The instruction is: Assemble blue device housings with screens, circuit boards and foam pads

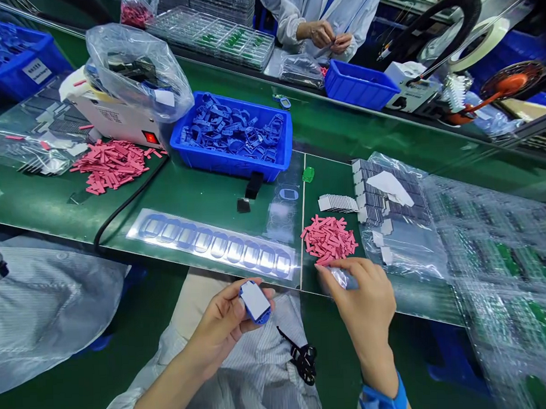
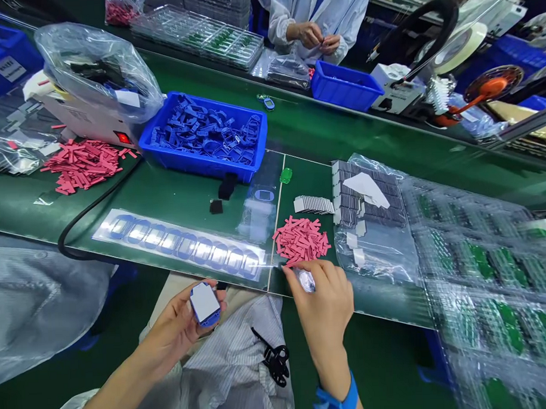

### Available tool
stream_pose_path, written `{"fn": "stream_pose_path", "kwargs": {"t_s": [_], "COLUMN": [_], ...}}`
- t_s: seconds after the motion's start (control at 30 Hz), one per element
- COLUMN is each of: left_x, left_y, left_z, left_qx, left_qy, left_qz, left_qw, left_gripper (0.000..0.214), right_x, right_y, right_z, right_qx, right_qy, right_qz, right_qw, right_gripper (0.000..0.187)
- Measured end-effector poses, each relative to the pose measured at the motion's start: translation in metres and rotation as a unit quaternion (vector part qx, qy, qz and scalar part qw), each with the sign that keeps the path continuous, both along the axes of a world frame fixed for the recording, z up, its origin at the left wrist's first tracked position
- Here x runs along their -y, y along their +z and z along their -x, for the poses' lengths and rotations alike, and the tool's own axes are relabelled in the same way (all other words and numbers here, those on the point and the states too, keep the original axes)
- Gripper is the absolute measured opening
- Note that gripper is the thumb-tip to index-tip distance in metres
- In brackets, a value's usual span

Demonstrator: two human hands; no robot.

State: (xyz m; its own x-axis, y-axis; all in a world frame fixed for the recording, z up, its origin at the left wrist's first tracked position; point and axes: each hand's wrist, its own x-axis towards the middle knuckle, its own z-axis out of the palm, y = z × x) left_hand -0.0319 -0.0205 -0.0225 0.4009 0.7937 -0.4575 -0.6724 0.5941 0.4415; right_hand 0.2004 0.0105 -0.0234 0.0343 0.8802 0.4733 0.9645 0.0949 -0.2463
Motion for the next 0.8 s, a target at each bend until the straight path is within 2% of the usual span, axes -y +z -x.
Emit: {"fn": "stream_pose_path", "kwargs": {"t_s": [0.07, 0.13, 0.3, 0.47, 0.57, 0.63, 0.73, 0.8], "left_x": [0.001, 0.002, 0.002, 0.003, 0.004, 0.003, 0.002, 0.000], "left_y": [0.000, 0.000, 0.000, -0.001, -0.001, 0.000, 0.004, 0.008], "left_z": [-0.001, -0.001, 0.002, 0.004, 0.003, 0.001, -0.004, -0.007], "left_qx": [0.002, 0.004, -0.005, -0.003, 0.003, 0.011, 0.028, 0.042], "left_qy": [-0.001, 0.002, 0.000, 0.002, 0.004, 0.005, 0.004, 0.002], "left_qz": [0.001, -0.001, -0.003, -0.004, -0.006, -0.011, -0.024, -0.034], "left_qw": [1.000, 1.000, 1.000, 1.000, 1.000, 1.000, 0.999, 0.999], "left_gripper": [0.033, 0.033, 0.032, 0.031, 0.032, 0.031, 0.031, 0.034], "right_x": [-0.003, -0.003, -0.003, -0.007, -0.004, 0.001, 0.010, 0.015], "right_y": [-0.008, -0.012, -0.016, -0.020, -0.013, -0.002, 0.018, 0.027], "right_z": [-0.005, -0.005, -0.004, -0.009, -0.005, 0.004, 0.024, 0.037], "right_qx": [0.059, 0.079, -0.004, -0.077, -0.127, -0.223, -0.394, -0.434], "right_qy": [-0.019, -0.032, -0.053, -0.039, -0.002, 0.056, 0.188, 0.266], "right_qz": [0.021, 0.035, 0.073, 0.055, 0.021, 0.005, 0.023, 0.049], "right_qw": [0.998, 0.996, 0.996, 0.995, 0.992, 0.973, 0.899, 0.859], "right_gripper": [0.036, 0.044, 0.053, 0.043, 0.030, 0.017, 0.009, 0.010]}}
